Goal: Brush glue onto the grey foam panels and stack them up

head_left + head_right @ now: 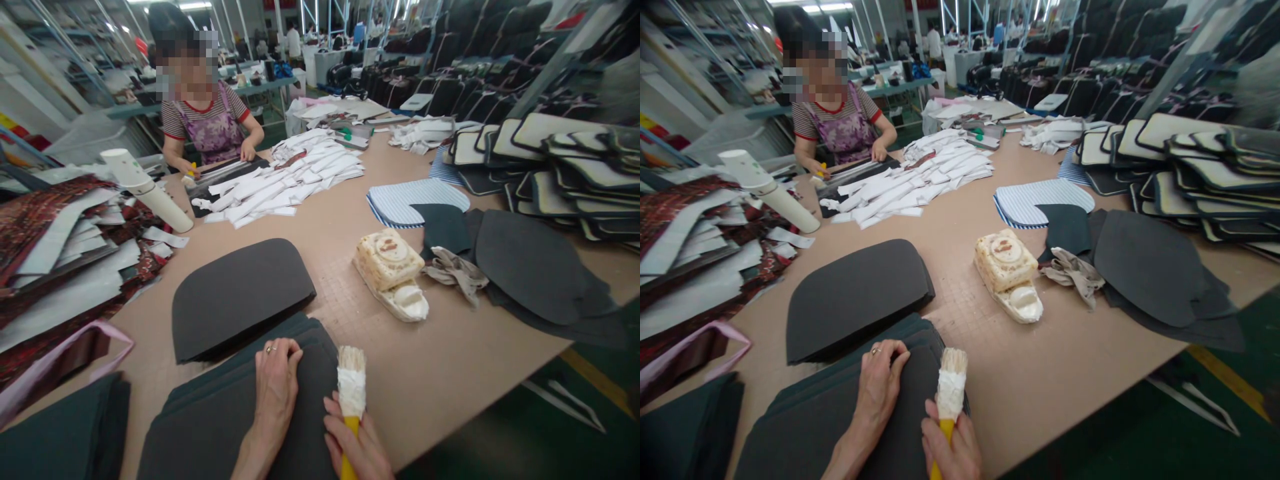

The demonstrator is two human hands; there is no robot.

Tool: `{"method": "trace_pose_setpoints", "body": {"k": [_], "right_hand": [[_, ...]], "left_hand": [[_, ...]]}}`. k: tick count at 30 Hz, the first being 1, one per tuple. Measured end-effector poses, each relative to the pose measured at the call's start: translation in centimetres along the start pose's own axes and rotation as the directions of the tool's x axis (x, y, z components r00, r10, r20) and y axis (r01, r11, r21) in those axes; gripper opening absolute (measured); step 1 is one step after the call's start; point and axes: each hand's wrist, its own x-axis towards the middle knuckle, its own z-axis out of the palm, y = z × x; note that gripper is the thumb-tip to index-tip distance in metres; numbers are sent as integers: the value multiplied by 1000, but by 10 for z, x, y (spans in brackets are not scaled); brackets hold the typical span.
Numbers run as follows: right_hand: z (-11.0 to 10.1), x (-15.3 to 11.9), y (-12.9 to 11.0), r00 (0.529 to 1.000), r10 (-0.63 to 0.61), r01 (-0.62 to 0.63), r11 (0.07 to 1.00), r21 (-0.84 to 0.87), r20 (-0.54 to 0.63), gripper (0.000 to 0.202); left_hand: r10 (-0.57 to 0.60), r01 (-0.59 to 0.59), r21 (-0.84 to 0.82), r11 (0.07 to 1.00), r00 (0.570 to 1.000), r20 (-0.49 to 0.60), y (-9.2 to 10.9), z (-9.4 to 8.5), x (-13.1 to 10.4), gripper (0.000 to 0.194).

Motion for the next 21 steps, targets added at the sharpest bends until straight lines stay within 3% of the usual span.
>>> {"method": "trace_pose_setpoints", "body": {"k": [3, 9, 13, 18, 21], "right_hand": [[-3, 3, -2, 1000, 19, -19, 1000, 18, -9, 26], [-8, 14, 6, 992, -126, 126, 992, -11, -3, 19], [-7, 12, 8, 991, -131, 131, 991, -15, 1, 19], [-17, 11, 9, 978, -172, 171, 985, 13, 117, 26], [-21, 22, 4, 982, -173, 171, 985, 26, 82, 30]], "left_hand": [[-3, 3, 23, 1000, 1000, 3, 3, -1, 0, 20], [-7, 7, 77, 997, 1000, 2, 7, -2, -3, 22], [-42, 42, 0, 999, 999, -17, 6, 2, -3, 17], [-93, 91, -73, 993, 995, -26, 4, 4, -5, 47], [-41, 30, -115, 993, 995, -91, 5, -3, -16, 59]]}}
